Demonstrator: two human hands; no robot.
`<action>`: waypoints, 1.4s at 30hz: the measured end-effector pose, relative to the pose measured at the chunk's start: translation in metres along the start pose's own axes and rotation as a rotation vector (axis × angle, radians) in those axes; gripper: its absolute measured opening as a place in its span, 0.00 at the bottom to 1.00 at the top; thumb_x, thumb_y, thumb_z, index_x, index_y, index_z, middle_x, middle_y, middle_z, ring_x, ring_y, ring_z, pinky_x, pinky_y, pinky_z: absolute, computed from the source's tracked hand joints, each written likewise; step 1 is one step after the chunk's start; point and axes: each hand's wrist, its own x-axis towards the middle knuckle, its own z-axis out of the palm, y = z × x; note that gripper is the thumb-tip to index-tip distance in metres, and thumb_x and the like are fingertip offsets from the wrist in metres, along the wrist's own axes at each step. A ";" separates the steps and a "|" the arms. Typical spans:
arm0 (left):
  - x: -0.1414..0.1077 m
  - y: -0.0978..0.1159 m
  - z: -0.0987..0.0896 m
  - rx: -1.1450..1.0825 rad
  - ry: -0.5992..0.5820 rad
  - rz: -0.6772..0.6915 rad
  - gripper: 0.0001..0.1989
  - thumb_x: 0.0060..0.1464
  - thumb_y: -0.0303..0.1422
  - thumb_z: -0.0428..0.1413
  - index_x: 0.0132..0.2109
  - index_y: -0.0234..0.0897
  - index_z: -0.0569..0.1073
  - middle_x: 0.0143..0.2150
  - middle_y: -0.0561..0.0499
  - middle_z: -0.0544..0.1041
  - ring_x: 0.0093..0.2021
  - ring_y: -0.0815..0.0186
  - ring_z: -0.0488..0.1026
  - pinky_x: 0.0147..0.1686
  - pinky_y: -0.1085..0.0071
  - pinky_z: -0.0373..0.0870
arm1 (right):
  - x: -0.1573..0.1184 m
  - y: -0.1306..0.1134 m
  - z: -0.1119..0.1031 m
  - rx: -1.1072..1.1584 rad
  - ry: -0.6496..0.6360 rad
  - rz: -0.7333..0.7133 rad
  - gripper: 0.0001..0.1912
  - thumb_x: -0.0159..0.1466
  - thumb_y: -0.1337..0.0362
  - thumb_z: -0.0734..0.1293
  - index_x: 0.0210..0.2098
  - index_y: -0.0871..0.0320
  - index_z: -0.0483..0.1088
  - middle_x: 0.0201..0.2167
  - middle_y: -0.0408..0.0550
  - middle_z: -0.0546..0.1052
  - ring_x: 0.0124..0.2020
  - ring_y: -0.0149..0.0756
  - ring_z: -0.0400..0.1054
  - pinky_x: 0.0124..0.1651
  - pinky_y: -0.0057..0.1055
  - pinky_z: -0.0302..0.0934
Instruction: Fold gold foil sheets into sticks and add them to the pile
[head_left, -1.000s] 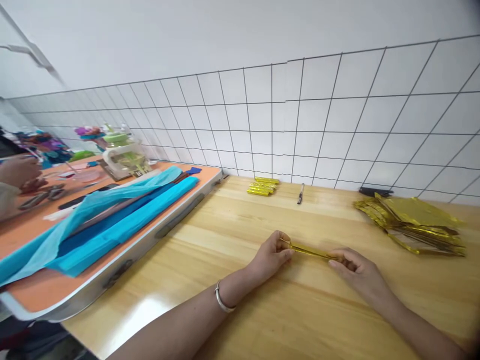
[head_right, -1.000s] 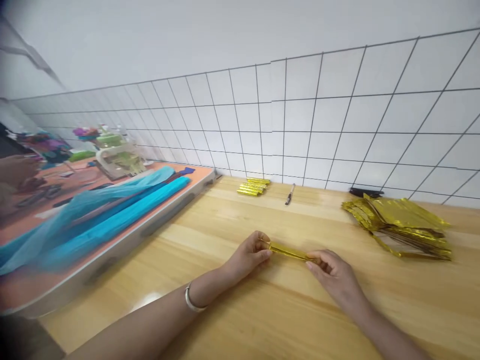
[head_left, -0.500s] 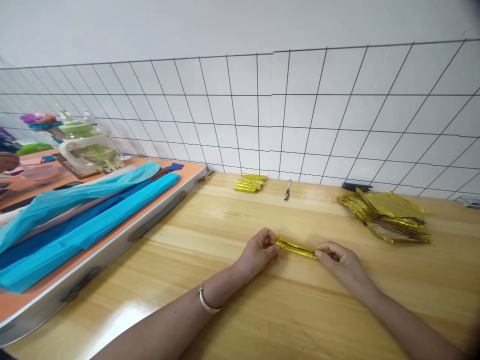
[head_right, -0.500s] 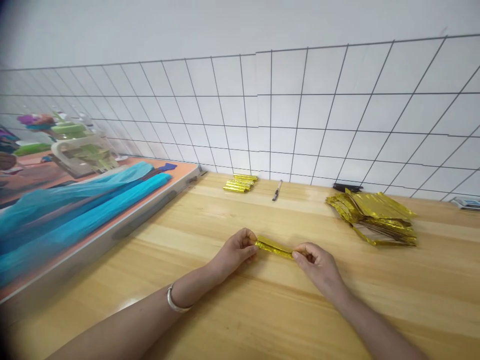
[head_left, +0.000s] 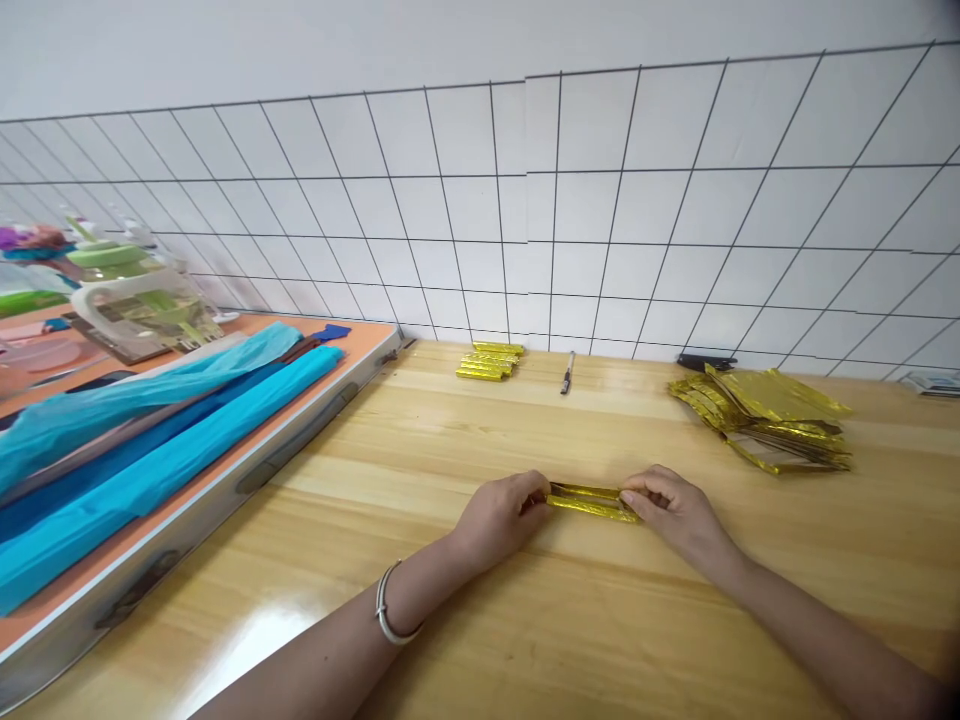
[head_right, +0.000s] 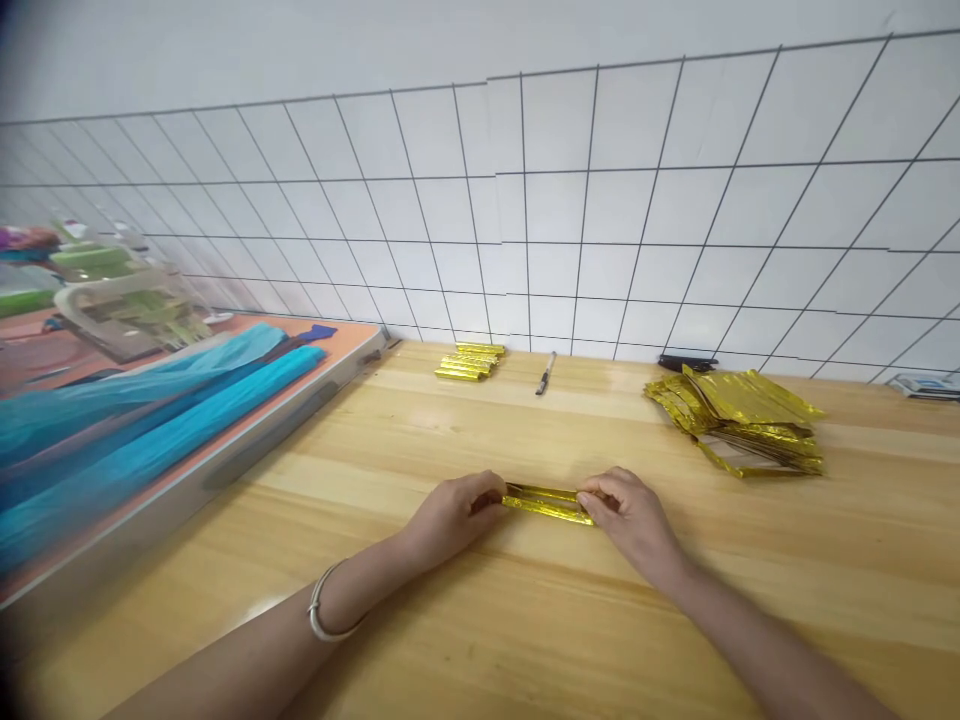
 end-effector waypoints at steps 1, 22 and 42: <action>-0.001 0.001 -0.002 0.136 -0.010 0.051 0.04 0.56 0.31 0.50 0.38 0.38 0.68 0.32 0.53 0.71 0.30 0.70 0.67 0.30 0.75 0.61 | 0.000 0.002 0.001 -0.009 0.000 -0.010 0.09 0.60 0.59 0.63 0.31 0.55 0.72 0.27 0.45 0.70 0.29 0.33 0.64 0.31 0.28 0.57; 0.004 0.002 -0.005 0.563 -0.176 0.385 0.11 0.60 0.26 0.45 0.48 0.36 0.67 0.40 0.47 0.70 0.40 0.63 0.65 0.39 0.67 0.62 | -0.021 0.006 -0.003 -0.111 -0.071 -0.015 0.07 0.61 0.61 0.61 0.38 0.53 0.69 0.35 0.46 0.74 0.36 0.36 0.66 0.39 0.32 0.62; 0.013 -0.009 0.005 0.390 -0.025 0.309 0.10 0.60 0.28 0.44 0.42 0.36 0.70 0.33 0.47 0.70 0.35 0.65 0.66 0.37 0.70 0.63 | -0.010 -0.001 -0.004 -0.497 -0.105 -0.331 0.13 0.65 0.65 0.56 0.43 0.54 0.71 0.35 0.51 0.73 0.39 0.40 0.64 0.42 0.38 0.62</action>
